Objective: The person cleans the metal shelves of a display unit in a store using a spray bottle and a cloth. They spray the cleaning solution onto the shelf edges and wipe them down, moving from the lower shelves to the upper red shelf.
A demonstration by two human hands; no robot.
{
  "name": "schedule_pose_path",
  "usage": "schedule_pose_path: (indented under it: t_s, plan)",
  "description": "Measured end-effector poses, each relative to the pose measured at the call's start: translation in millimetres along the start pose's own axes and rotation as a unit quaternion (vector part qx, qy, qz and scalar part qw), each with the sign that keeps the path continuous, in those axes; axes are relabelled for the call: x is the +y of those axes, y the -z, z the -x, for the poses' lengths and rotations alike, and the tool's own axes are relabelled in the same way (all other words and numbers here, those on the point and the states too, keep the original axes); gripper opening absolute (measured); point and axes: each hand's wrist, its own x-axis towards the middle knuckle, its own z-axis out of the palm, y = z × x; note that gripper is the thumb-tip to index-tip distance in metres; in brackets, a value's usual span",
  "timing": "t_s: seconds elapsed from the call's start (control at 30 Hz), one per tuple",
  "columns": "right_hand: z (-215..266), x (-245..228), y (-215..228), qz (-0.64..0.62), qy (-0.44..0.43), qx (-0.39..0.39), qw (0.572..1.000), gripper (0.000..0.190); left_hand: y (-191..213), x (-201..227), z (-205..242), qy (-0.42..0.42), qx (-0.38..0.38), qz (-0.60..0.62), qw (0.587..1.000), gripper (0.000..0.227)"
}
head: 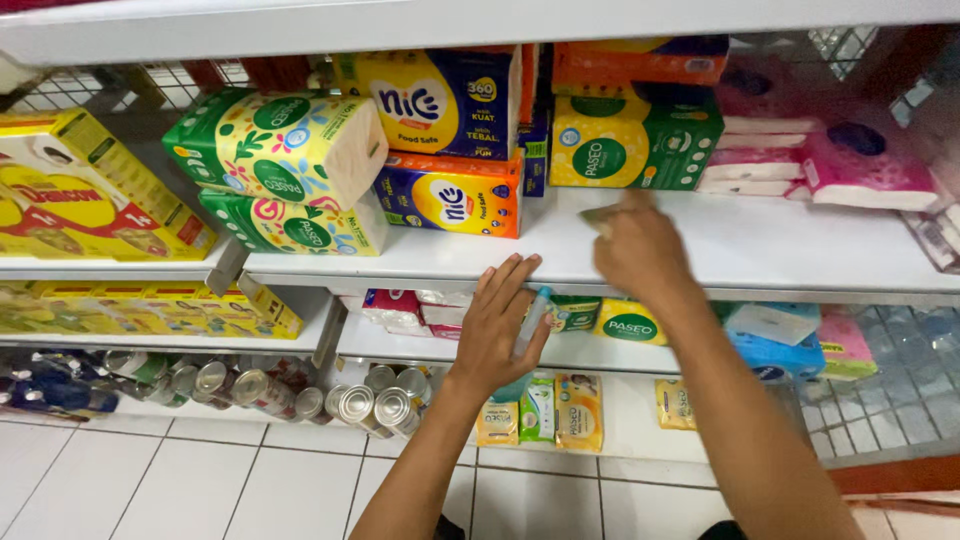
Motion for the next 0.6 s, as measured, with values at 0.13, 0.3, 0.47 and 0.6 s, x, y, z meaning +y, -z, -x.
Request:
schedule_pose_path:
  t_s: [0.13, 0.3, 0.47, 0.6]
  plan:
    - [23, -41, -7, -0.142, 0.147, 0.074, 0.976, 0.031, 9, -2, 0, -0.003, -0.024, -0.007, 1.000, 0.023]
    - [50, -11, 29, -0.122, 0.144, 0.123, 0.974, 0.030, 11, -5, 1, -0.010, -0.032, 0.008, 0.999, 0.024]
    - [61, -29, 10, -0.090, 0.121, 0.143, 0.978, 0.026, 29, -13, 21, 0.006, -0.023, 0.061, 0.998, 0.027]
    - [57, -93, -18, -0.148, 0.158, 0.136, 0.967, 0.030, 61, -30, 47, 0.053, 0.005, 0.053, 0.997, 0.028]
